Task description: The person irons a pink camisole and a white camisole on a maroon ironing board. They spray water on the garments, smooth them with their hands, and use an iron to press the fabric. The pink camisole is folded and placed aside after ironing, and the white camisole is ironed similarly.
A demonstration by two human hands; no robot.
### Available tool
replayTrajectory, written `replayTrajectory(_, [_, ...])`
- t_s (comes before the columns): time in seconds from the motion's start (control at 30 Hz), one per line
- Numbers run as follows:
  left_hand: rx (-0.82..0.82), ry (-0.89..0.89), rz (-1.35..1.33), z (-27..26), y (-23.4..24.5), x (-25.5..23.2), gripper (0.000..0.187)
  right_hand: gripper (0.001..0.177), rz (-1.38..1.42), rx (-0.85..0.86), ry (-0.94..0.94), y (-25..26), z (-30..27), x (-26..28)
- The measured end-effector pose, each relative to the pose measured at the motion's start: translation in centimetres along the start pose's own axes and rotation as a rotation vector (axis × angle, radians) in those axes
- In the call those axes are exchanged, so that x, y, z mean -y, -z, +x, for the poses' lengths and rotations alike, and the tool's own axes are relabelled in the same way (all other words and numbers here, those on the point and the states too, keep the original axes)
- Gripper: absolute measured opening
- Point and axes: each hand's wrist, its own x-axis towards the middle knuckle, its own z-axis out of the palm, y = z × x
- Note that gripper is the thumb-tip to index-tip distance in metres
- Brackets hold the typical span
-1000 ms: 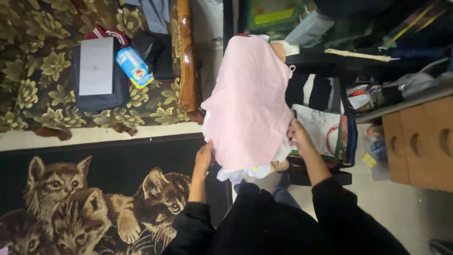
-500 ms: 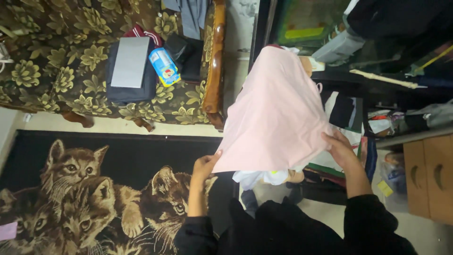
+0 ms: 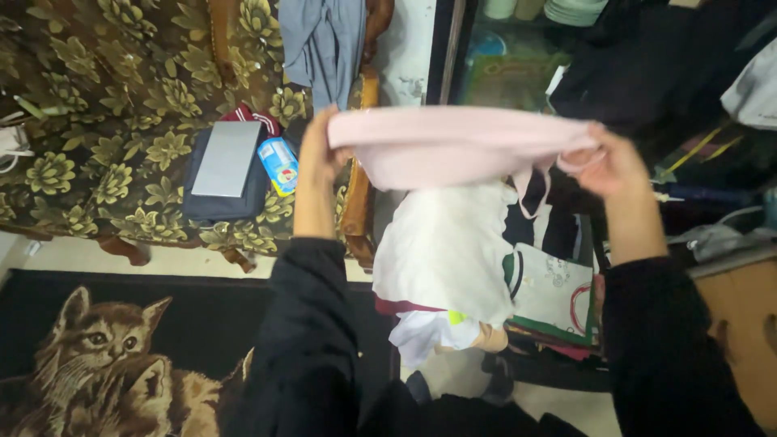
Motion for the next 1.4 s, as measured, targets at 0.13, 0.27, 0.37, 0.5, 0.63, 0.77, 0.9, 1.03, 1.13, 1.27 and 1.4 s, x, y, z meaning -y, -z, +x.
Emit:
replayTrajectory(0.13, [0.058,-0.179,-0.048,-1.6,-3.8,-4.7,0.027,0.015,-0.133,0.047,0.146,-5.2,-1.3,3.7])
replayTrajectory(0.27, [-0.112,-0.071,0.092,-8.0,-1.5,-3.3,0.033,0.019,-0.179,0.024,0.19,-5.5,-7.4,1.1])
replayTrajectory(0.37, [-0.267,0.05,0.224,-13.5,3.4,0.8,0.033,0.025,-0.216,-0.034,0.109,-1.5,-11.9,-3.7])
replayTrajectory(0.5, [-0.391,0.305,0.268,-19.8,10.6,8.1,0.029,0.026,-0.224,-0.194,-0.174,6.3,-15.4,-13.0])
replayTrajectory(0.63, [-0.428,0.419,0.172,-23.2,15.8,14.7,0.032,0.023,-0.34,-0.456,-0.439,10.9,-16.6,-21.9])
replayTrajectory(0.77, [-0.418,0.414,0.04,-22.8,18.2,17.9,0.03,0.025,-0.343,-0.426,-0.447,10.5,-15.8,-23.2])
replayTrajectory(0.9, [-0.384,0.346,-0.105,-23.0,17.6,17.9,0.026,0.058,-1.268,-0.573,0.092,4.8,-17.0,-21.3])
replayTrajectory(1.03, [-0.362,0.275,-0.334,-23.0,14.1,15.0,0.019,0.057,-1.846,-0.238,0.78,-6.6,-19.7,-23.3])
replayTrajectory(1.13, [-0.296,0.215,-0.507,-21.7,10.5,12.1,0.017,0.074,-1.805,0.019,0.726,-15.8,-20.6,-27.7])
replayTrajectory(1.27, [-0.152,0.13,-0.634,-18.9,5.9,8.9,0.018,0.059,-1.876,-0.042,0.809,-20.1,-17.7,-29.5])
replayTrajectory(1.4, [-0.022,0.135,-0.552,-15.7,3.3,6.0,0.021,0.031,-1.825,-0.303,0.791,-14.9,-16.1,-25.3])
